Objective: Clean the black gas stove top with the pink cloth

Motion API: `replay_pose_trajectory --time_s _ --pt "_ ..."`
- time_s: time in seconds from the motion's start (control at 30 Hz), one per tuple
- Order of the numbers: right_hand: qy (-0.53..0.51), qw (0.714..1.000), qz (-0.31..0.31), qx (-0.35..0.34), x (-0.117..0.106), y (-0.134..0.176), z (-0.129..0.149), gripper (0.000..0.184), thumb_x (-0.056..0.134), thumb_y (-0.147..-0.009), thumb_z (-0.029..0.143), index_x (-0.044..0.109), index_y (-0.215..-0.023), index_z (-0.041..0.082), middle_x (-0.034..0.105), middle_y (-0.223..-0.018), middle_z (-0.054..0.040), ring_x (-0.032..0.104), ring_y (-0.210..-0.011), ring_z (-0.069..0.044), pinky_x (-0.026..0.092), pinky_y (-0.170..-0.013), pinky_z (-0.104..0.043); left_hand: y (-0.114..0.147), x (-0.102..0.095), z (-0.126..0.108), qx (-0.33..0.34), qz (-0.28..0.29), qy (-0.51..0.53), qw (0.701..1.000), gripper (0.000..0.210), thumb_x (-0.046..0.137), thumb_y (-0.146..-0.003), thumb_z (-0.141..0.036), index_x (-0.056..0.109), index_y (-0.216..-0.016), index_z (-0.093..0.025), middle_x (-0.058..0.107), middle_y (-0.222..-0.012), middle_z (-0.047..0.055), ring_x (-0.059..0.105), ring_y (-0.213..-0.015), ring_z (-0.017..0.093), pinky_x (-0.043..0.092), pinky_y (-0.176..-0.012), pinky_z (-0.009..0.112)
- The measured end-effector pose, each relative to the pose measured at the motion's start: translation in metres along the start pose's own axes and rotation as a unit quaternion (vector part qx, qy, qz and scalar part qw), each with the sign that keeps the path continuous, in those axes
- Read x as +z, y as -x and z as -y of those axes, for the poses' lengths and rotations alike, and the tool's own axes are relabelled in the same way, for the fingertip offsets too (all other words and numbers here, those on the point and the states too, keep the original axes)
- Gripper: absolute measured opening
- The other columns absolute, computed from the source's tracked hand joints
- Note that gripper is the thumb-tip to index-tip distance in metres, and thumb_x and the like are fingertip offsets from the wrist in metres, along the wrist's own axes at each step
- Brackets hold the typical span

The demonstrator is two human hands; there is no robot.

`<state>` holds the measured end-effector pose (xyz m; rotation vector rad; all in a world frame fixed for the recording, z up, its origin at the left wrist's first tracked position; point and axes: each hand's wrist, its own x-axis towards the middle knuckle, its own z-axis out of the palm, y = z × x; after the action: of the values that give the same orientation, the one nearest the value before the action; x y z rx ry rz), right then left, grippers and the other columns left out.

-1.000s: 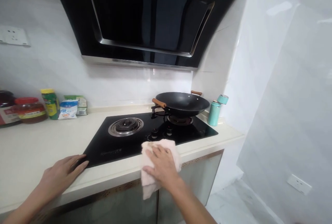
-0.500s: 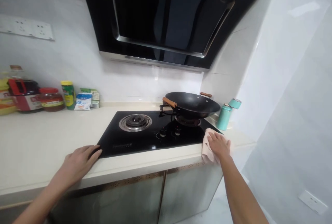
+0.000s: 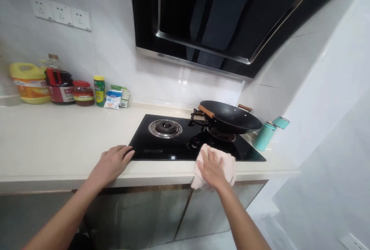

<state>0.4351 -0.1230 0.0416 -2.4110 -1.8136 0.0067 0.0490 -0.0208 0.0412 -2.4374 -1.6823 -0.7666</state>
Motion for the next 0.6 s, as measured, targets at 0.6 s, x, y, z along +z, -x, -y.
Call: replay_pose_trajectory --time_s 0.6 --pt "-0.157 0.903 0.026 -0.399 -0.003 0.015 0.248 0.064 0.034 -0.103 0.045 0.028 -0.159 0.015 0.025 -0.167 -0.0167 0.016 -0.157 -0.032 0.005 -0.125 -0.064 0.000 -0.003 0.017 -0.073 -0.029 0.302 0.950 0.054 0.042 -0.094 -0.060 0.068 -0.124 -0.023 0.069 -0.133 0.006 0.060 -0.126 0.026 0.043 -0.113 0.042"
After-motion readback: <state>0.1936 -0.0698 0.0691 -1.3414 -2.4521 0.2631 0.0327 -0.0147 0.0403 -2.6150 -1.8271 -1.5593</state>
